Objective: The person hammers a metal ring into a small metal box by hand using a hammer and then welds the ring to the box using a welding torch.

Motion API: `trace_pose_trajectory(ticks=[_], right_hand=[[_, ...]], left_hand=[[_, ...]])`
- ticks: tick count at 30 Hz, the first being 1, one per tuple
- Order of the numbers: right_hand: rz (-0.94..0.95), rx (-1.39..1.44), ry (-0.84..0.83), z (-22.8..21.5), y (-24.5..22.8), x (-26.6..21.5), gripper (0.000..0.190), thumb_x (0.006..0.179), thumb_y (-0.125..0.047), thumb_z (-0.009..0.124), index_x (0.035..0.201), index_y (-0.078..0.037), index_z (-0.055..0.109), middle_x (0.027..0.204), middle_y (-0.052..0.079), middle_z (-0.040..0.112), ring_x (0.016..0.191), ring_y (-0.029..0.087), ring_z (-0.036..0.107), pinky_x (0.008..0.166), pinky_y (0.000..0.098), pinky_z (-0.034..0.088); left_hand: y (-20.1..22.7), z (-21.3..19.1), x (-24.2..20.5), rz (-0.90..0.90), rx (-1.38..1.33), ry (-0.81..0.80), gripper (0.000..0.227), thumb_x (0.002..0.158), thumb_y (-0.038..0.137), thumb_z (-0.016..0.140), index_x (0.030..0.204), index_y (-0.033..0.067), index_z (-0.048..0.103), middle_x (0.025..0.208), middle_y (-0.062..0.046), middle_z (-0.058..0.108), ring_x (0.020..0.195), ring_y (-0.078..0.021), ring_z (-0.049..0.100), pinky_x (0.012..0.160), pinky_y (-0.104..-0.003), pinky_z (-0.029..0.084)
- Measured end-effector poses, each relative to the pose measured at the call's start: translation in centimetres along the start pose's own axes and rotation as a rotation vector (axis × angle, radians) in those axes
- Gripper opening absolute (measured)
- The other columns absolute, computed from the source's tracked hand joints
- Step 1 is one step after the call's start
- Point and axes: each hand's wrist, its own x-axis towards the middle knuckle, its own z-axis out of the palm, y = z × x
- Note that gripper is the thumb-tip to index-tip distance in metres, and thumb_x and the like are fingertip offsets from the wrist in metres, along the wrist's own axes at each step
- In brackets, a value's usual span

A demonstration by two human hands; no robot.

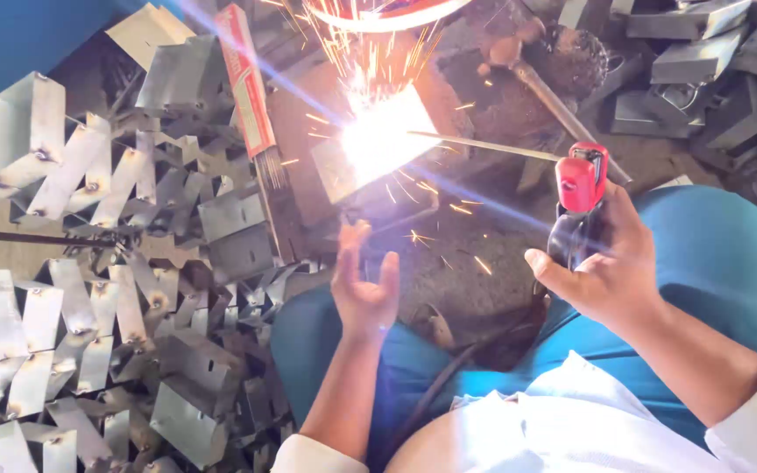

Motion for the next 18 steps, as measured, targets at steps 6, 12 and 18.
trace_pose_trajectory(ticks=[6, 12, 18], right_hand=[[-0.045, -0.092, 0.003, -0.15, -0.14, 0.20, 0.084, 0.074, -0.031, 0.088, 0.143, -0.003, 0.051, 0.105, 0.002, 0.062, 0.089, 0.009, 0.059, 0.083, 0.0256, 0.050], [0.019, -0.011, -0.025, -0.24, 0.04, 0.11, 0.083, 0.074, -0.031, 0.088, 0.143, -0.003, 0.051, 0.100, -0.001, 0.061, 0.086, 0.007, 0.058, 0.080, 0.0246, 0.050], [-0.064, 0.013, -0.005, 0.02, 0.05, 0.16, 0.082, 0.077, -0.029, 0.087, 0.145, -0.003, 0.051, 0.105, -0.001, 0.061, 0.089, 0.007, 0.058, 0.083, 0.0239, 0.049]], left_hand=[[0.74, 0.88, -0.61, -0.200, -0.212, -0.153, 0.038, 0.088, 0.012, 0.076, 0.123, 0.0019, 0.068, 0.124, -0.017, 0.072, 0.118, -0.0296, 0.069, 0.102, -0.037, 0.053], [0.61, 0.71, -0.31, -0.066, 0.013, -0.245, 0.032, 0.087, 0.014, 0.077, 0.116, 0.0032, 0.073, 0.116, -0.017, 0.075, 0.113, -0.0293, 0.072, 0.100, -0.037, 0.054], [0.22, 1.13, -0.41, -0.085, -0.002, -0.249, 0.033, 0.084, 0.015, 0.077, 0.115, 0.0027, 0.073, 0.113, -0.016, 0.075, 0.107, -0.0281, 0.072, 0.097, -0.037, 0.055]])
